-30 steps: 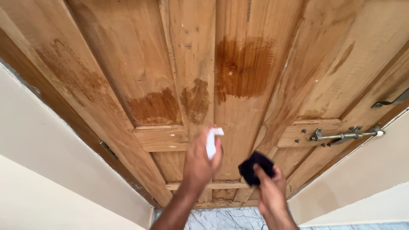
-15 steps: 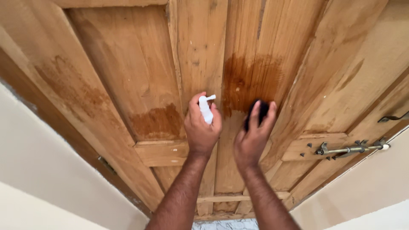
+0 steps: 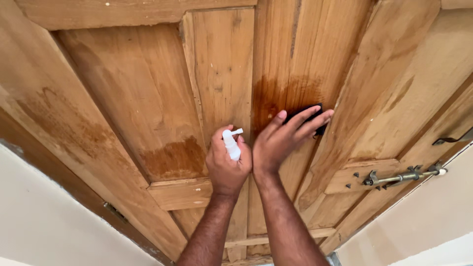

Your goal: The person cleans a wooden door using a spray bottle and a cloth. They spray liquid from the bottle onto the wooden surface and rub it by hand using the cloth in circular and horizontal motions.

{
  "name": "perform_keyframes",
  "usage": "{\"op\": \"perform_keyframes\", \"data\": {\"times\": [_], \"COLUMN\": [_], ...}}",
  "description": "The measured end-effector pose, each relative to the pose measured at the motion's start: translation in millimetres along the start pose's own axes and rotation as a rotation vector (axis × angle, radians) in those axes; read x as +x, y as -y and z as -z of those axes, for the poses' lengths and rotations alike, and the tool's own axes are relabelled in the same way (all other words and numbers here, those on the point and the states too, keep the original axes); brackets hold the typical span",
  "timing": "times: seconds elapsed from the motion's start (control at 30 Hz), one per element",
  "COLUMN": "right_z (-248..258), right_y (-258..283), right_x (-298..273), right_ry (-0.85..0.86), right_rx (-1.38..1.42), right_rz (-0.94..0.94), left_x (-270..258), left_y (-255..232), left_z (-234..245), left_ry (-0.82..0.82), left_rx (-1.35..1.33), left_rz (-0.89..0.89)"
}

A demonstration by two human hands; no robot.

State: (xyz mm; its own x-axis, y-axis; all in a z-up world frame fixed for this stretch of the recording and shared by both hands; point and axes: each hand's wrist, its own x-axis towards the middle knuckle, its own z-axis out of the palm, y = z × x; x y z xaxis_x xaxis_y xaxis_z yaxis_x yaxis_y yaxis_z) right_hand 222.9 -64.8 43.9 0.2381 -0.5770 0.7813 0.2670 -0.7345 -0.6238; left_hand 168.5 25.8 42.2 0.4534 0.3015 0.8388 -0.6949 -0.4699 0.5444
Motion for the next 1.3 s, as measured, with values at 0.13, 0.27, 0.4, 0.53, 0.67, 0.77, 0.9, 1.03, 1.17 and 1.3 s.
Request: {"op": "perform_keyframes", "data": {"times": [0.13,0.27,0.4,0.53,0.67,0.77,0.9,1.03,1.17,1.3], "right_z": [40,46,29,37,51,56,44,48,70,75], "right_y": [-4,-8,-7,-18,-38,-40,-26,-30,-54,-59], "right_x": [-17,-11,46,42,8,12,69,60,-6,-11], "right_ry": [0.063,0.079,0.026,0.057,0.095,0.097,0.106,0.078,0.133,0.187], "right_rx": [-0.219,-0.004,0.090,0.067,0.106,0.155,0.190,0.129,0.107,0.129], "right_rz": [0.004,0.009,0.156,0.220,0.159,0.192,0.328,0.336,0.236,0.148], "left_x": [-3,-4,-4,-1,1,0,0,0,0,0], "left_y": [3,5,5,3,-1,-3,-3,-1,-2,-1], "left_z": [2,0,2,2,4,4,4,5,4,5], "left_ry": [0.013,0.002,0.014,0.022,0.039,0.033,0.043,0.057,0.041,0.045], "left_rx": [0.002,0.029,0.000,-0.005,-0.013,-0.019,-0.028,-0.026,-0.008,0.002], "left_rz": [-0.021,-0.038,-0.040,-0.047,-0.068,-0.058,-0.055,-0.036,-0.071,-0.097]}}
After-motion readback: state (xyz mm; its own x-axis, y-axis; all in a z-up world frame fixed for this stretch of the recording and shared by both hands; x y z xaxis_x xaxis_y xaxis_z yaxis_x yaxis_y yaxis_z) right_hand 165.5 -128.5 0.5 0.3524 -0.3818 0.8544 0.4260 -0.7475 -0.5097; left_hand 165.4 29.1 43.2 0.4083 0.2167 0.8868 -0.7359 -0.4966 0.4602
